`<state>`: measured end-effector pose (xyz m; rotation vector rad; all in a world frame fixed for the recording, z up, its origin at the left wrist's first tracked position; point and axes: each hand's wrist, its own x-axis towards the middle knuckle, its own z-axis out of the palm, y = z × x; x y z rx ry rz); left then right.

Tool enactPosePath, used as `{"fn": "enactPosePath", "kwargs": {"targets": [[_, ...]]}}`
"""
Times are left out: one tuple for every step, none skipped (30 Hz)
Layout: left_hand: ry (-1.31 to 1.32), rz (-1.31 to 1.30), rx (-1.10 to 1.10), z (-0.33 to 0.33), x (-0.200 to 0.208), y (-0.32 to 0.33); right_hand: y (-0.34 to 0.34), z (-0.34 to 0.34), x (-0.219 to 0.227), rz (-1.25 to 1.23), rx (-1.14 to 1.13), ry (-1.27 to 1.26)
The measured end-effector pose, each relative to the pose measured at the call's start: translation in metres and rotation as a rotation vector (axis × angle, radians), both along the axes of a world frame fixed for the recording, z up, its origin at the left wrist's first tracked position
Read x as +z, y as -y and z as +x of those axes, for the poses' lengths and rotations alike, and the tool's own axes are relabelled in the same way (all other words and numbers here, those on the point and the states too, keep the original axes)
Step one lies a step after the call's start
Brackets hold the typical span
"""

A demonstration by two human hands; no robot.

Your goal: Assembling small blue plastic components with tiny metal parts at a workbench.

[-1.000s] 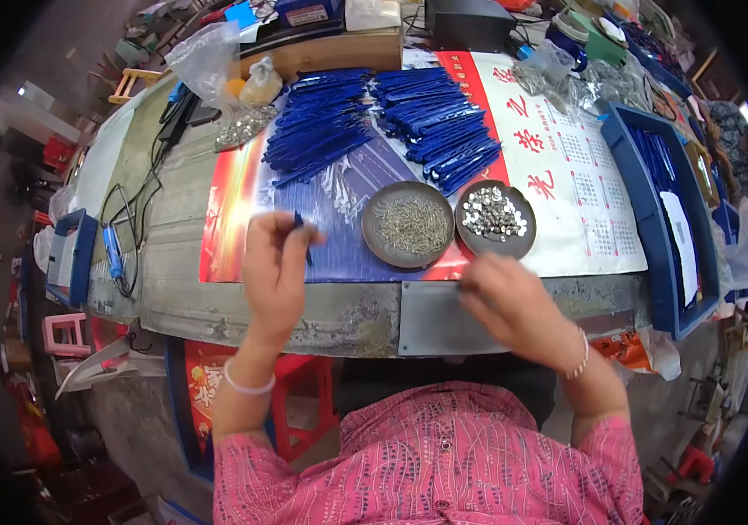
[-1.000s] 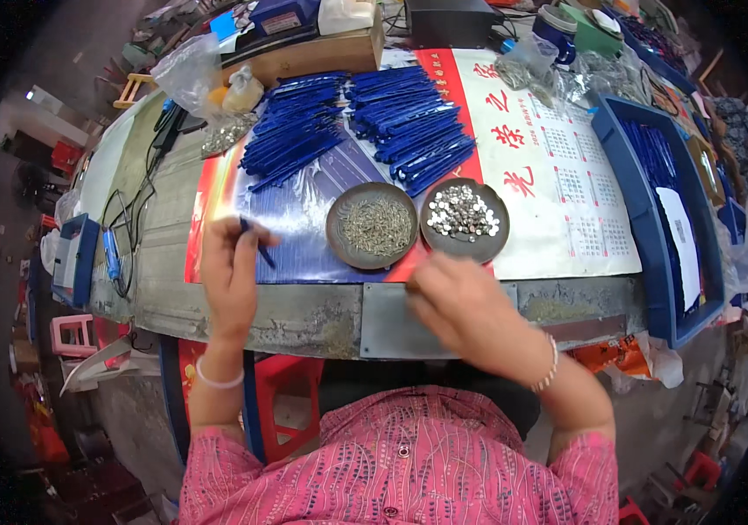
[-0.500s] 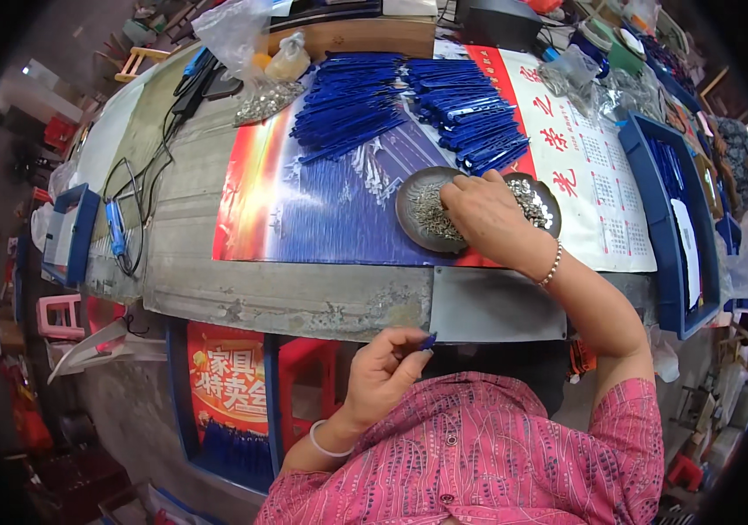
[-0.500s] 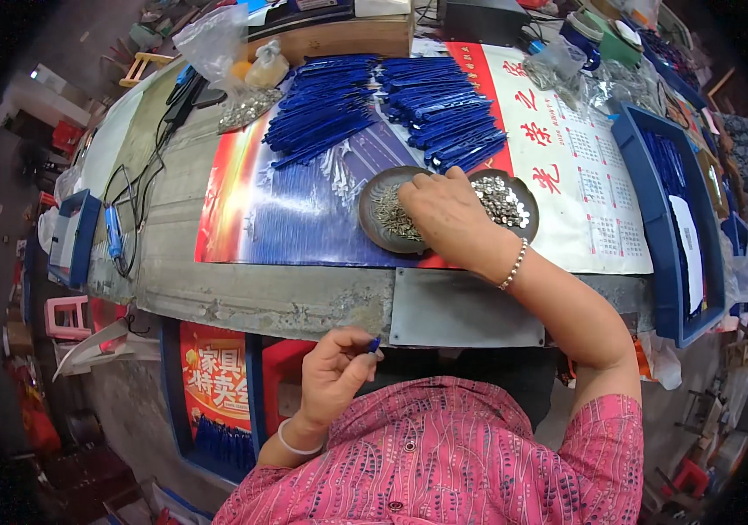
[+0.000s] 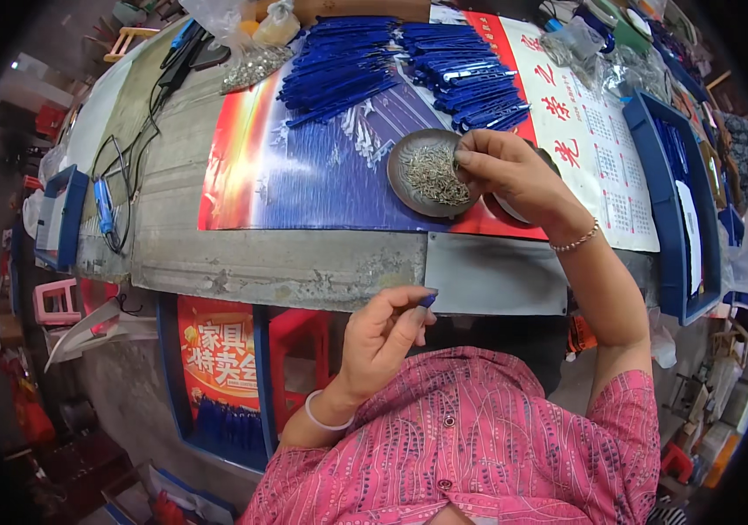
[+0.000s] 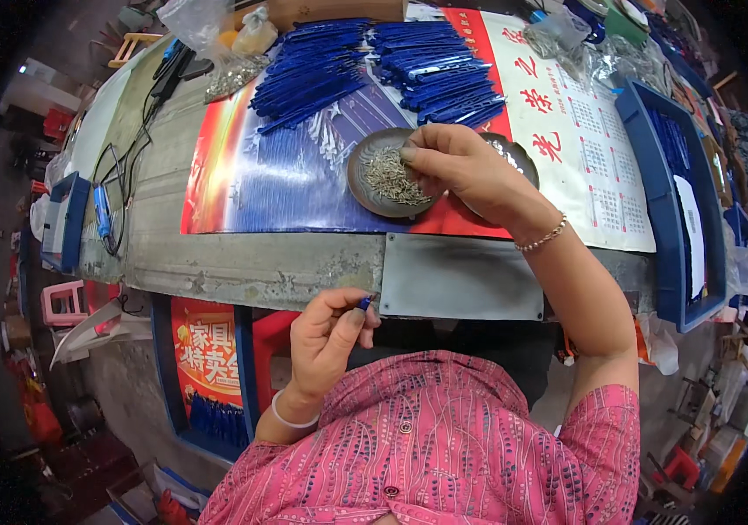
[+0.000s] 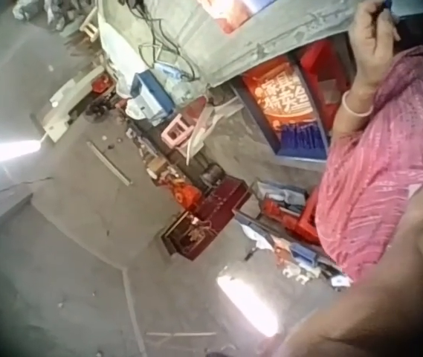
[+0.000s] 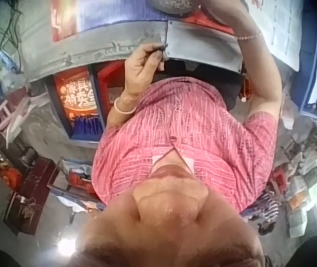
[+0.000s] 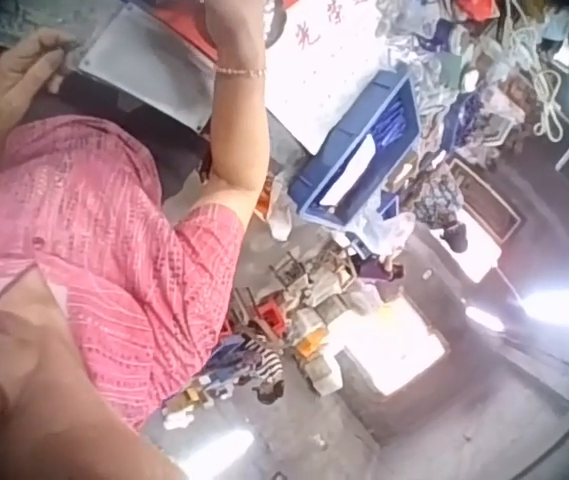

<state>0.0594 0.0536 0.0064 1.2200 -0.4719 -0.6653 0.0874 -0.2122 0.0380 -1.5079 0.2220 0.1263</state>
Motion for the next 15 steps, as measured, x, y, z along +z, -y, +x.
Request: {"fn": "enactPosePath", "kwargs": {"targets": [[-0.009,0.006,0.0,0.0,0.003,0.0,-0.001,-0.006,-0.001,0.097,0.031,-0.017],[0.009,0.039,-0.015,0.0,0.006,0.001,-0.003,-0.012,-0.002,0.194,0.06,-0.035],[0.027,0.072,-0.031,0.001,0.009,0.002,-0.007,-0.019,0.002,0.202,0.058,-0.045],[0.043,0.078,-0.019,0.001,0.008,0.003,-0.013,-0.027,0.008,0.211,0.077,-0.079],[0.028,0.089,-0.021,0.002,0.008,0.003,-0.02,-0.034,0.014,0.221,0.096,-0.115],[0.205,0.125,-0.027,0.004,0.007,0.004,-0.025,-0.04,0.019,0.183,0.13,-0.105],[0.384,0.158,-0.038,0.005,0.008,0.006,-0.028,-0.046,0.018,0.18,0.183,-0.064],[0.453,0.146,-0.009,0.007,0.013,0.011,-0.03,-0.052,0.017,0.189,0.223,-0.071],[0.44,0.155,-0.016,0.009,0.014,0.015,-0.033,-0.057,0.018,0.199,0.264,-0.076],[0.58,0.114,-0.004,0.012,0.014,0.019,-0.036,-0.061,0.021,0.175,0.278,-0.096],[0.721,0.071,0.008,0.014,0.015,0.022,-0.038,-0.065,0.021,0.184,0.276,-0.104],[0.77,0.065,0.01,0.014,0.016,0.024,-0.04,-0.069,0.021,0.157,0.303,-0.107],[0.765,0.068,0.005,0.015,0.016,0.025,-0.041,-0.071,0.021,0.126,0.327,-0.108],[0.859,0.074,0.014,0.015,0.015,0.026,-0.041,-0.073,0.021,0.113,0.353,-0.094],[0.953,0.079,0.025,0.016,0.015,0.026,-0.041,-0.074,0.022,0.118,0.35,-0.096]]}}
